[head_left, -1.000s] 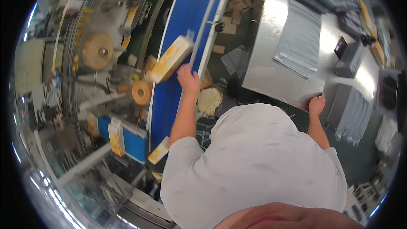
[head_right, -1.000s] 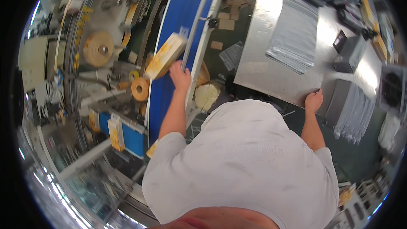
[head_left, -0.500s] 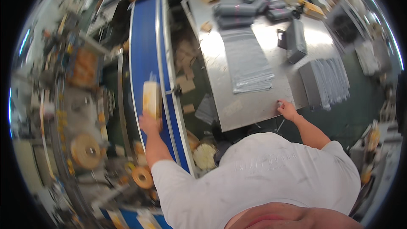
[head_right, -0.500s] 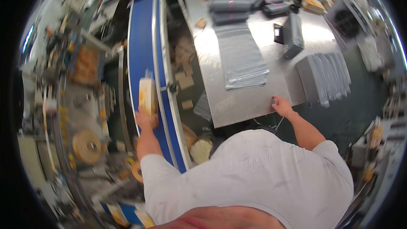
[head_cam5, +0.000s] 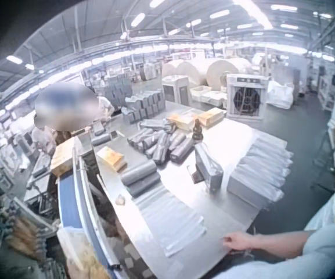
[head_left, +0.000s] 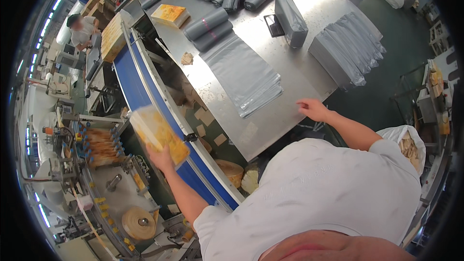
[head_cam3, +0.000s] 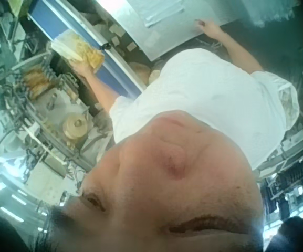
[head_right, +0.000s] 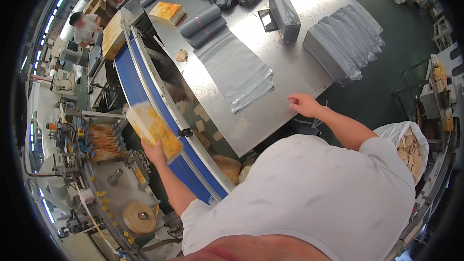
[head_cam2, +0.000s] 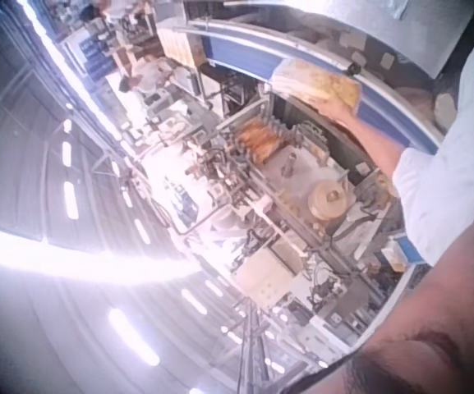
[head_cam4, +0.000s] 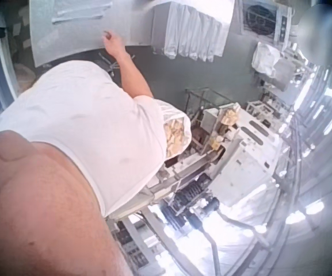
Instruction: The person picks up small yellow boxes from a conveyor belt and places them into gray plastic shipping bags. They fold the top of the bags over the boxes and seal them by hand, then move the finished packages to a stack on the table.
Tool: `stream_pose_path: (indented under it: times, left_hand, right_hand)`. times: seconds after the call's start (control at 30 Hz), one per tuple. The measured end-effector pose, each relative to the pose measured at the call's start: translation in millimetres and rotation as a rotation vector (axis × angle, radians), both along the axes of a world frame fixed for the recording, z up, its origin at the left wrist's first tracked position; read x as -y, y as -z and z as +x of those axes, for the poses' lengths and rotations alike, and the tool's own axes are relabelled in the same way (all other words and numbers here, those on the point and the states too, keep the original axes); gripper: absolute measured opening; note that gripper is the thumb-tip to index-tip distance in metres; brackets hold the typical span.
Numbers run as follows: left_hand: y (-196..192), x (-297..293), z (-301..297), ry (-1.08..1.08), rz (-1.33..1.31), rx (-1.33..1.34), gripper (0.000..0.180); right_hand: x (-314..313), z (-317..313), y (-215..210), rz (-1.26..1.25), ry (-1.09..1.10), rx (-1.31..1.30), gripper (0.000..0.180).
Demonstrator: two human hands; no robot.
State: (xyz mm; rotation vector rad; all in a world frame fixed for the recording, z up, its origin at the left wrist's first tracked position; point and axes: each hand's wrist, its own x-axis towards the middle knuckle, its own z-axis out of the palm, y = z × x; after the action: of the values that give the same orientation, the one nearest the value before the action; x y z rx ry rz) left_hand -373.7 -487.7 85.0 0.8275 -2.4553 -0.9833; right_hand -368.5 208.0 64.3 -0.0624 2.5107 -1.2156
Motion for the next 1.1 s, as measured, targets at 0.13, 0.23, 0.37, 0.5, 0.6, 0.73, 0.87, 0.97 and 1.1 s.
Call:
stream_pose_path:
  times: [0.13,0.23,0.37,0.5,0.6,0.73,0.87,0.97,1.1]
  left_hand:
    - [-15.3,-168.6,-20.2,0.29,0.784,-0.146,0.086]
    - [10.6,-329.1,-9.5,0.268,1.04,0.065,0.072]
    - [79.5,-410.2,-14.6,0.506,0.703,0.055,0.072]
    - [56.9,-405.8,-81.5,0.459,0.859,0.006,0.087]
    - [51.8,-383.3,-125.6,0.29,0.978,-0.043,0.093]
    - [55.2,-383.1,-135.8,0.327,1.047,-0.097,0.096]
    - [49.5,-380.5,-140.1,0.781,0.254,0.133,0.07]
    - [11.7,-413.7,-157.8,0.944,-0.095,0.339,0.061]
    - [-2.4,-448.7,-161.5,0.787,-0.323,0.311,0.064]
  right_hand:
    - [38.0,-36.6,-2.0,-0.189,-0.128,-0.071,0.058]
    - [70.4,-64.2,-14.9,-0.288,-0.126,-0.178,0.072]
    - [69.1,-77.9,24.7,-0.195,0.053,-0.215,0.076]
    - [41.5,-87.6,25.0,-0.016,-0.16,-0.027,0.068]
    - [27.9,-152.4,35.9,0.029,-0.286,-0.162,0.061]
    - [24.7,-205.6,40.2,0.367,-0.607,-0.447,0.059]
    - [34.2,-217.8,34.5,0.364,-0.686,-0.302,0.072]
    - [31.4,-219.9,22.6,0.157,-0.518,-0.314,0.08]
    - [27.2,-202.8,6.5,0.112,-0.577,-0.398,0.082]
